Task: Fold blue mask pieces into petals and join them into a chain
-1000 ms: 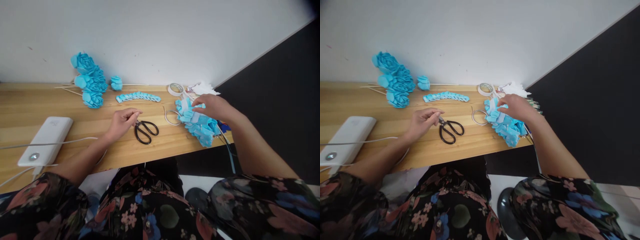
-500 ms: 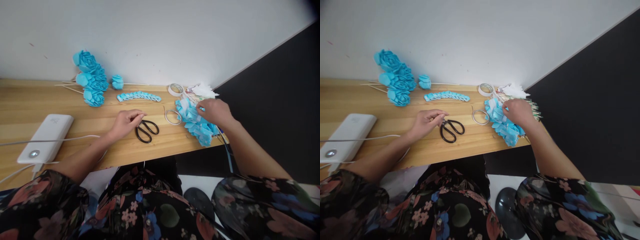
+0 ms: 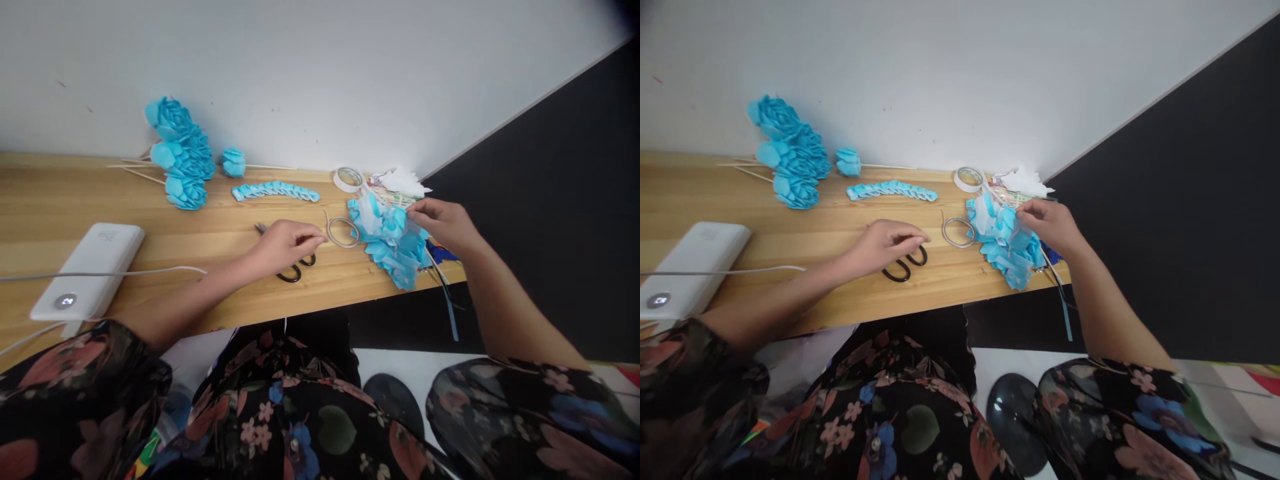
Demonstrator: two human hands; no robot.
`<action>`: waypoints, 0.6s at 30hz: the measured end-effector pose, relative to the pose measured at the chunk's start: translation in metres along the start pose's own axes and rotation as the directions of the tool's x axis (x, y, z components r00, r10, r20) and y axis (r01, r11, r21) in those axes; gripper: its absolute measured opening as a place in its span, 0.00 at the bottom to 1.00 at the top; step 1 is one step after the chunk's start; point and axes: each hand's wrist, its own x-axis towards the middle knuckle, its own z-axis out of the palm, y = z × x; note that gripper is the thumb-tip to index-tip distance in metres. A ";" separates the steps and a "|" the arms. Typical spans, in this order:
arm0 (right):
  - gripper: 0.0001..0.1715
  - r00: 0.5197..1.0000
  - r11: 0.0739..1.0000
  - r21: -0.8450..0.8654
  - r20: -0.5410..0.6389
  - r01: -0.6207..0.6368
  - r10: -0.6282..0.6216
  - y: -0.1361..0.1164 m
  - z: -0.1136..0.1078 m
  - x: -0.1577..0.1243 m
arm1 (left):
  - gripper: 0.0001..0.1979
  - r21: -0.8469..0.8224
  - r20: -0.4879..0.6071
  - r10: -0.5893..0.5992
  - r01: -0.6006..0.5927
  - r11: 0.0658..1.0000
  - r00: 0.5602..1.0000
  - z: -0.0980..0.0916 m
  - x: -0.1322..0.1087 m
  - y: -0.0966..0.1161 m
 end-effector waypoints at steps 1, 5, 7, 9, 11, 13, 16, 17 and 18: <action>0.12 0.999 0.999 -0.042 0.018 0.033 -0.032 -0.005 0.002 -0.002 | 0.13 0.024 0.029 0.005 -0.005 1.000 1.000 0.007 0.009 0.004; 0.10 0.982 0.959 -0.212 0.076 0.186 -0.173 -0.028 0.012 -0.008 | 0.15 0.150 0.070 0.035 -0.046 0.988 0.997 0.045 0.050 0.022; 0.10 0.976 0.926 -0.309 0.092 0.216 -0.197 -0.039 0.017 -0.011 | 0.22 0.223 0.049 0.025 -0.035 0.974 0.998 0.067 0.067 0.028; 0.12 0.981 0.910 -0.369 0.095 0.190 -0.167 -0.047 0.021 -0.015 | 0.26 0.293 0.047 -0.022 0.007 0.956 0.999 0.087 0.080 0.030; 0.13 0.986 0.918 -0.364 0.112 0.158 -0.125 -0.052 0.023 -0.019 | 0.25 0.325 0.034 -0.072 0.057 0.944 0.997 0.103 0.090 0.026; 0.14 0.987 0.927 -0.346 0.115 0.146 -0.113 -0.052 0.022 -0.023 | 0.16 0.321 0.032 -0.128 0.112 0.940 0.991 0.111 0.097 0.017; 0.18 0.989 0.907 -0.395 0.053 0.147 -0.137 -0.048 0.017 -0.029 | 0.12 0.255 0.060 -0.154 0.134 0.958 0.986 0.113 0.103 0.000; 0.19 0.987 0.893 -0.422 0.047 0.158 -0.153 -0.045 0.015 -0.030 | 0.12 0.220 0.056 -0.150 0.134 0.966 0.987 0.113 0.103 -0.004; 0.19 0.982 0.874 -0.447 0.070 0.189 -0.177 -0.043 0.014 -0.031 | 0.11 0.179 0.043 -0.144 0.134 0.975 0.989 0.111 0.102 -0.006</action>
